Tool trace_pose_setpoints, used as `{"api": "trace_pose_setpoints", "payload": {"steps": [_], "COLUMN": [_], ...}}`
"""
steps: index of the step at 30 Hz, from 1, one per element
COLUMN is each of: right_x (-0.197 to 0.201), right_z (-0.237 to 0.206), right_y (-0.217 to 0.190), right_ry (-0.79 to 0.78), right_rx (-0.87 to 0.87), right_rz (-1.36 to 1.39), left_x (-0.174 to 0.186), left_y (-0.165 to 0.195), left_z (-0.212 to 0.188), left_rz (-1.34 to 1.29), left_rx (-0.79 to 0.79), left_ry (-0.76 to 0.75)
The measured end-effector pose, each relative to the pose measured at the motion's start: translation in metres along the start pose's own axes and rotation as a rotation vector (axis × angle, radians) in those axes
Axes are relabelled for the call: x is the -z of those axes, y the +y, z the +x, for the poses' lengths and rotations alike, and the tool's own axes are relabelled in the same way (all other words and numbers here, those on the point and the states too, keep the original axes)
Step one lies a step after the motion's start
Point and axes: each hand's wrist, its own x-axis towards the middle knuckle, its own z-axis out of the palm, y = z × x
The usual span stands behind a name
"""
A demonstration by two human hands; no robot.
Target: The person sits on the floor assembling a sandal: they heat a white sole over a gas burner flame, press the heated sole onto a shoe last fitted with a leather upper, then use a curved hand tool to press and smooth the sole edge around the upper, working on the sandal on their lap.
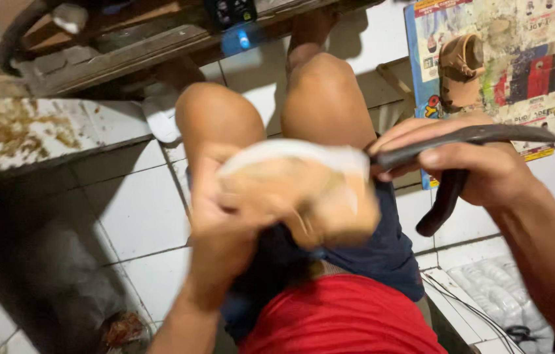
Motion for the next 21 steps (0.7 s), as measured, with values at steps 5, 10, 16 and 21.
{"api": "trace_pose_setpoints", "payload": {"steps": [5,10,16,21], "right_x": [-0.026,-0.088,-0.111,-0.127], "right_z": [-0.021,-0.023,-0.006,-0.004], "right_y": [0.05,0.071,0.056,0.044], "right_ry": [0.168,0.329,0.443,0.589], "right_rx": [0.042,0.27,0.321,0.343], "right_rz": [0.334,0.319,0.228,-0.531], "left_x": [0.015,-0.019,-0.04,-0.042], "left_y": [0.016,-0.061,-0.079,-0.09], "left_z": [0.005,0.025,0.048,0.059], "left_rz": [-0.092,-0.363,-0.409,-0.185], "left_rx": [-0.235,-0.442,-0.465,-0.639], "left_ry": [-0.056,0.283,0.466,0.602]}}
